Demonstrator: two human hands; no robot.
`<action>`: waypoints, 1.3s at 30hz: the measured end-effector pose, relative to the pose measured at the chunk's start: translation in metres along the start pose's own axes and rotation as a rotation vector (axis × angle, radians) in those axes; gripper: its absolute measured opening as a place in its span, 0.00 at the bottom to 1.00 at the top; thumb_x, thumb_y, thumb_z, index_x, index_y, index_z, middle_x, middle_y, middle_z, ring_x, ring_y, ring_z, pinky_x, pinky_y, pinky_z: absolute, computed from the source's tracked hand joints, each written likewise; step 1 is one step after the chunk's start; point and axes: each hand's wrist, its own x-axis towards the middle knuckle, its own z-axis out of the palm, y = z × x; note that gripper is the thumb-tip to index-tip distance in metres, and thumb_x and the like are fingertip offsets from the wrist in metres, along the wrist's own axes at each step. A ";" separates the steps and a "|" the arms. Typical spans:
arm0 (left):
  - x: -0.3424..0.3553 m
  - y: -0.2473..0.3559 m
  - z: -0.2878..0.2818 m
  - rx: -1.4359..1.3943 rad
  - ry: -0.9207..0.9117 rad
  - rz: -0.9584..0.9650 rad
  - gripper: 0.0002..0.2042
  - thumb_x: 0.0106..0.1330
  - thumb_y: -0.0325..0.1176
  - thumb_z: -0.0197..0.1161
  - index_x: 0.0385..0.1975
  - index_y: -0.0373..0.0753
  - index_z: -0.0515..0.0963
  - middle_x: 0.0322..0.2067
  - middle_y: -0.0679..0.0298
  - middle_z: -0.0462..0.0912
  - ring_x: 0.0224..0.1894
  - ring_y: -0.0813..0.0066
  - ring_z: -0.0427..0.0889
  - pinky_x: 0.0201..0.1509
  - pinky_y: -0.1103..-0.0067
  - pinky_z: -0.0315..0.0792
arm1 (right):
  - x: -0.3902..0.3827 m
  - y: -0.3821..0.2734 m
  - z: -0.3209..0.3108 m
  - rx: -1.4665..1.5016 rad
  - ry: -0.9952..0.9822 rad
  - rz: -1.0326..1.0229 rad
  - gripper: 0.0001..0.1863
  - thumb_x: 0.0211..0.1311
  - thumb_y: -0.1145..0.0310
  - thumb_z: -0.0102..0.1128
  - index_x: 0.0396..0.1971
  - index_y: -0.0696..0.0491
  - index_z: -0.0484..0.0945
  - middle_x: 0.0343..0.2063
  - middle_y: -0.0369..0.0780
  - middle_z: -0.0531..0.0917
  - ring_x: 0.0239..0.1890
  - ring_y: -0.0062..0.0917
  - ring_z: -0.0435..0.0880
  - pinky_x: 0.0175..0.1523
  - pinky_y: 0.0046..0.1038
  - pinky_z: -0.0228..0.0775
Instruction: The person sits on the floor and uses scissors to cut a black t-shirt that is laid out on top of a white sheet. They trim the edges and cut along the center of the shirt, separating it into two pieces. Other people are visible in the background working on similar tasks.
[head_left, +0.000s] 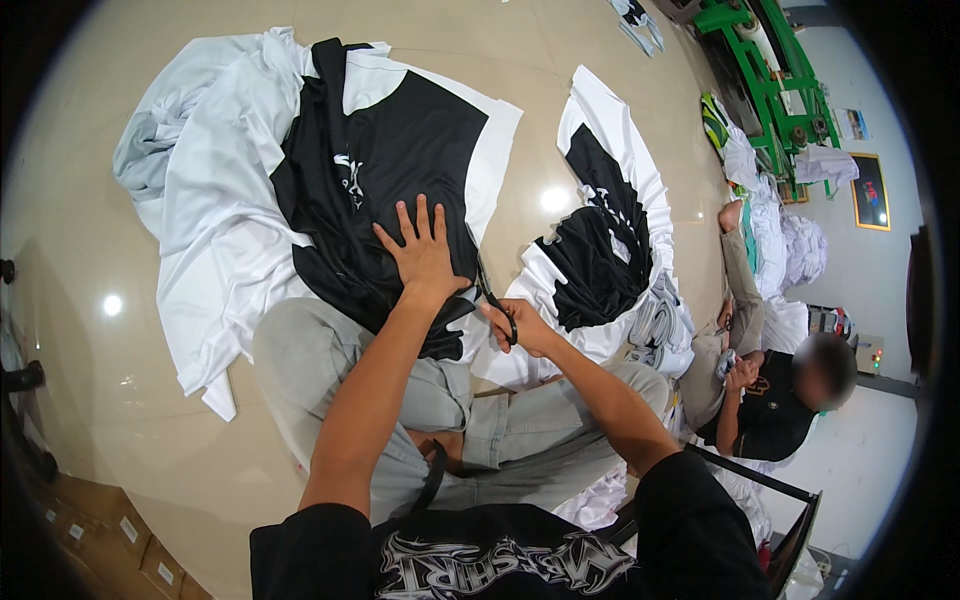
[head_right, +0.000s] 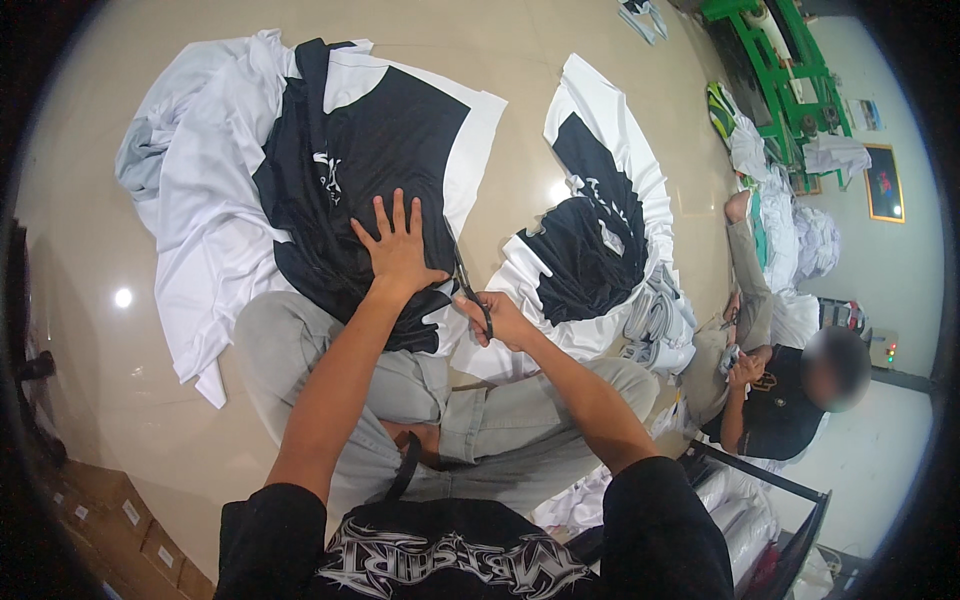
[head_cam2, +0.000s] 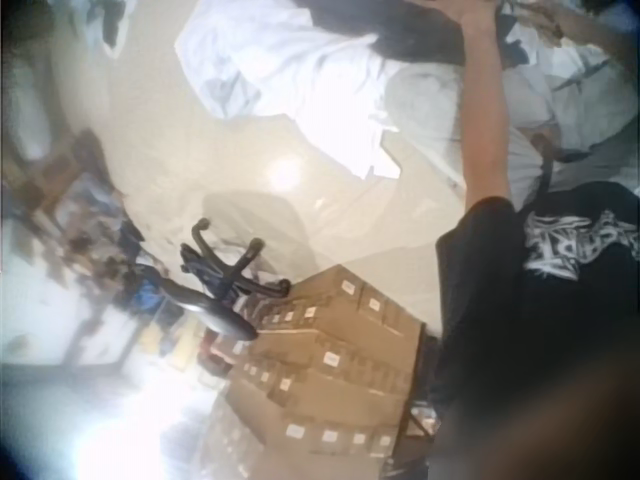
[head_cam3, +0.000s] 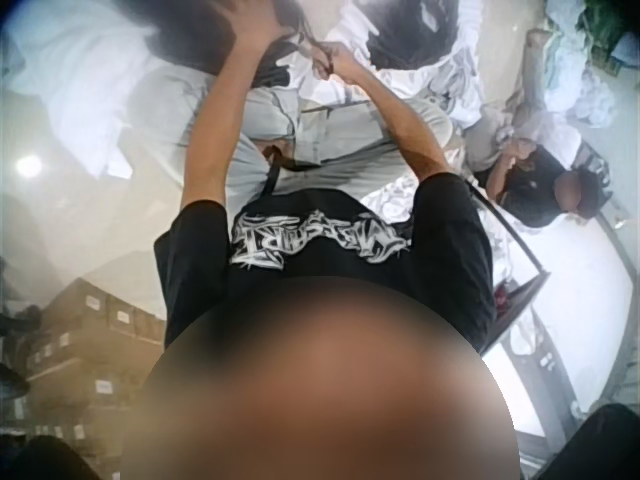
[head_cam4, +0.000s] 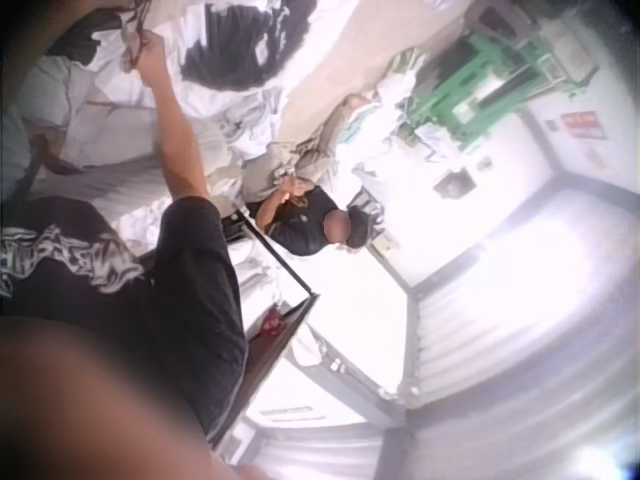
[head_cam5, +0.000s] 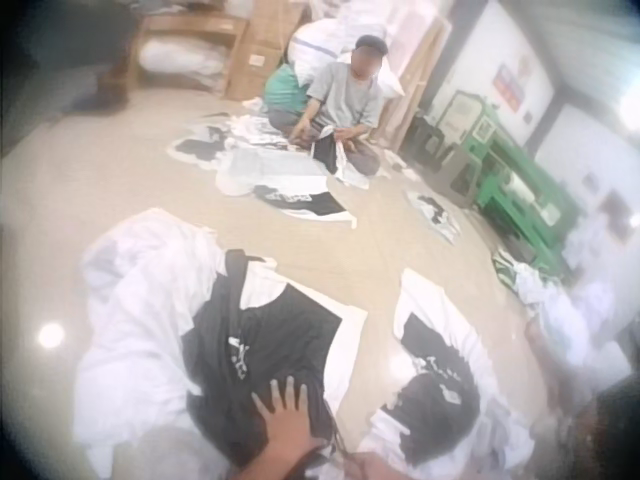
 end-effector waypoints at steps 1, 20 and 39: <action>0.000 0.000 0.000 -0.003 0.002 0.001 0.69 0.38 0.63 0.82 0.80 0.42 0.47 0.81 0.51 0.37 0.81 0.39 0.30 0.72 0.28 0.32 | -0.001 0.000 0.002 0.009 0.000 0.012 0.23 0.73 0.49 0.64 0.24 0.52 0.73 0.14 0.33 0.74 0.12 0.18 0.73 0.19 0.22 0.65; -0.001 -0.002 0.002 -0.027 -0.009 0.001 0.70 0.37 0.61 0.83 0.80 0.42 0.47 0.81 0.50 0.36 0.81 0.39 0.28 0.73 0.30 0.30 | 0.014 -0.017 0.027 0.195 0.032 0.027 0.29 0.68 0.38 0.63 0.25 0.50 0.70 0.16 0.32 0.72 0.15 0.19 0.72 0.21 0.23 0.64; 0.022 -0.028 -0.033 0.211 -0.054 0.028 0.67 0.44 0.65 0.79 0.81 0.44 0.44 0.81 0.51 0.38 0.82 0.44 0.34 0.76 0.33 0.32 | 0.026 -0.042 0.039 0.270 0.083 0.049 0.30 0.67 0.36 0.63 0.27 0.50 0.68 0.15 0.33 0.71 0.15 0.22 0.72 0.22 0.25 0.65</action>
